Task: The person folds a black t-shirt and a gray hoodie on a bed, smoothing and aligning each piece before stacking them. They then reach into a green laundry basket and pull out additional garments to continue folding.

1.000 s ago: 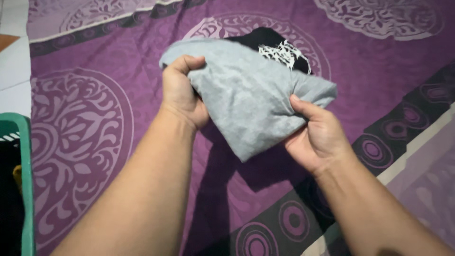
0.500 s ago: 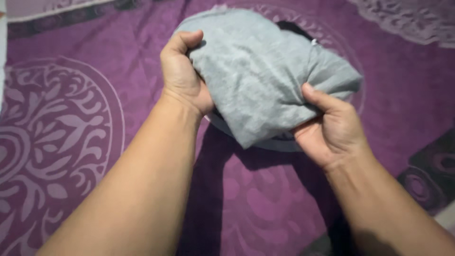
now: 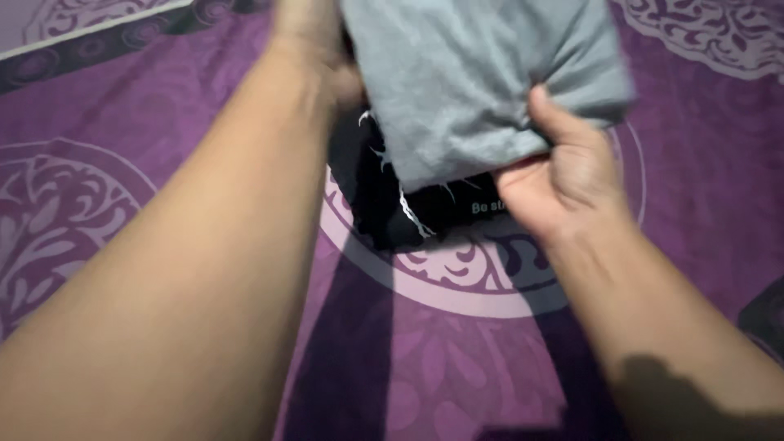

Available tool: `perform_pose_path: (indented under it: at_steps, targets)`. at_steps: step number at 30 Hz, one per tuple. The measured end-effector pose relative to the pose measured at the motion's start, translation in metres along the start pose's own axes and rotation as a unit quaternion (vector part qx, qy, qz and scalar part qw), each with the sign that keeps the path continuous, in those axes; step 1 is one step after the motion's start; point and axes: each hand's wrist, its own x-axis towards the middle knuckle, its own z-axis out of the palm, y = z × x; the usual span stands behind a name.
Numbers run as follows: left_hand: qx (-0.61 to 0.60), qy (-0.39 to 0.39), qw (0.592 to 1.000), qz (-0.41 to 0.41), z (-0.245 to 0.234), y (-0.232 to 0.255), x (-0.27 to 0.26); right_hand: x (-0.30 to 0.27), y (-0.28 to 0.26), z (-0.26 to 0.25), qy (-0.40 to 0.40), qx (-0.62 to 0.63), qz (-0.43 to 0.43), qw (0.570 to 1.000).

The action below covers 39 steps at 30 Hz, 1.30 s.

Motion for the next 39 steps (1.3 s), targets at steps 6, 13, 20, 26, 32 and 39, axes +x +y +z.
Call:
perform_pose_path:
  at_steps: [6,13,20,26,32,39]
  targets:
    - [0.341,0.261,0.899,-0.085,-0.016,-0.077,-0.052,0.019,0.029,-0.038,0.142,0.031,0.064,0.987]
    - [0.51,0.301,0.805,0.029,0.004,-0.091,-0.061,0.008,0.024,-0.033,0.252,-0.056,0.034,0.966]
    - [0.723,0.291,0.625,0.05,0.033,-0.118,-0.088,-0.016,0.031,-0.038,0.318,-0.562,-0.198,0.738]
    - [0.843,0.15,0.507,0.097,0.031,-0.146,-0.111,-0.037,0.056,-0.05,0.083,-0.877,-0.161,0.444]
    - [0.856,0.137,0.491,0.082,0.011,-0.16,-0.123,-0.046,0.06,-0.058,0.067,-0.887,-0.123,0.44]
    - [0.869,0.139,0.466,0.094,0.01,-0.167,-0.161,-0.083,0.07,-0.073,0.059,-0.9,-0.125,0.414]
